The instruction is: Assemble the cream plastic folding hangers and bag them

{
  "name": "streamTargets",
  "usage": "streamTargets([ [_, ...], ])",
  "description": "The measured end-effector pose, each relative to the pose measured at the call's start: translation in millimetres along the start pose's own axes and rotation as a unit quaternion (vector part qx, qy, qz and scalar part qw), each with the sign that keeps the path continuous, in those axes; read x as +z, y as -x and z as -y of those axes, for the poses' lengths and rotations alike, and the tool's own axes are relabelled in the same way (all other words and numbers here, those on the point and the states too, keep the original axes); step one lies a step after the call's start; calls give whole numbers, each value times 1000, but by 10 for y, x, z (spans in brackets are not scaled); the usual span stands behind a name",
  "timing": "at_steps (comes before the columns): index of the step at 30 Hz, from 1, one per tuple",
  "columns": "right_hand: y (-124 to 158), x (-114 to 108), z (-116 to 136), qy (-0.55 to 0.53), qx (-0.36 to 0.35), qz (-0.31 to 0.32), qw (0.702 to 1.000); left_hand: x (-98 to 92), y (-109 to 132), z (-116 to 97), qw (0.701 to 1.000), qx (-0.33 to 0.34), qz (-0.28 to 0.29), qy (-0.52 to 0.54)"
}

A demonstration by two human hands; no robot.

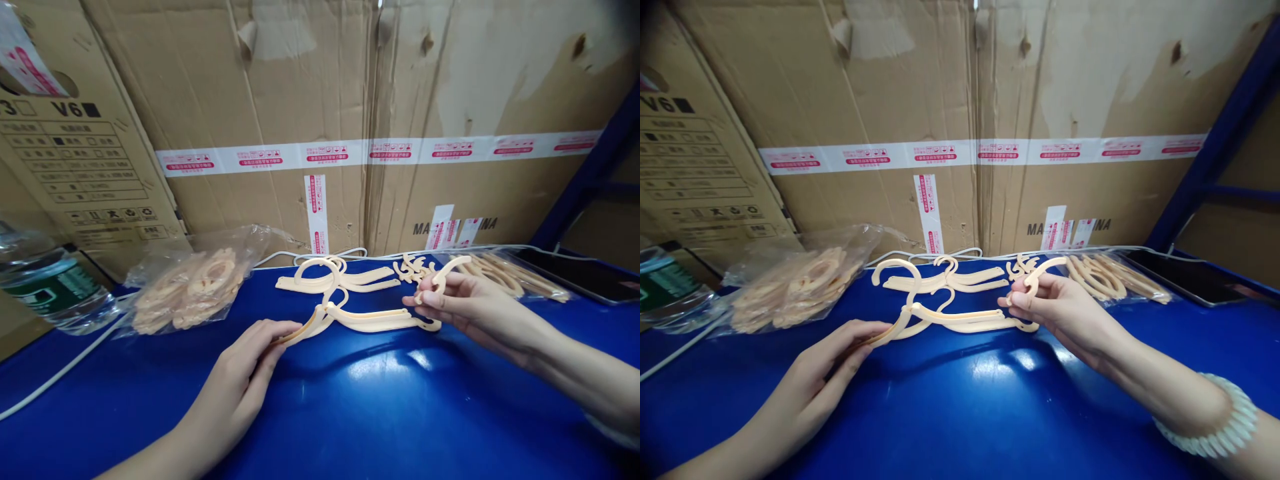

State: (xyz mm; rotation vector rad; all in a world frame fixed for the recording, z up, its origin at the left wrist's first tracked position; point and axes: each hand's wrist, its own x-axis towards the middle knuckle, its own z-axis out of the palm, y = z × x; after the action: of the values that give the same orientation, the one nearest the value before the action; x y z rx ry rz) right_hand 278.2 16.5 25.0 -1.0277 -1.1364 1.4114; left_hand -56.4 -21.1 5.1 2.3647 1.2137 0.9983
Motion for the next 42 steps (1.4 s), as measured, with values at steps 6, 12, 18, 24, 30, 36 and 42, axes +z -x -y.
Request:
streamTargets([
  [6,-32,-30,11,68,25,53,996,-27,0,-20,999,25,-5,-22],
  [12,-13,-18,41,49,77,73,993,-28,-2,-46,999,42,-15,-24],
  [18,-1,-19,70,18,143,127,981,-15,9,-36,998,54,-21,-30],
  [24,-1,-18,79,19,158,121,980,-9,7,-21,997,68,-19,-36],
  [30,21,55,50,40,122,98,987,-10,16,-26,997,70,-11,-33],
  [36,37,131,-9,103,53,63,991,-15,6,-29,997,64,-16,-34],
  [42,35,131,-39,149,-18,39,988,-7,7,-38,998,59,-15,-16],
])
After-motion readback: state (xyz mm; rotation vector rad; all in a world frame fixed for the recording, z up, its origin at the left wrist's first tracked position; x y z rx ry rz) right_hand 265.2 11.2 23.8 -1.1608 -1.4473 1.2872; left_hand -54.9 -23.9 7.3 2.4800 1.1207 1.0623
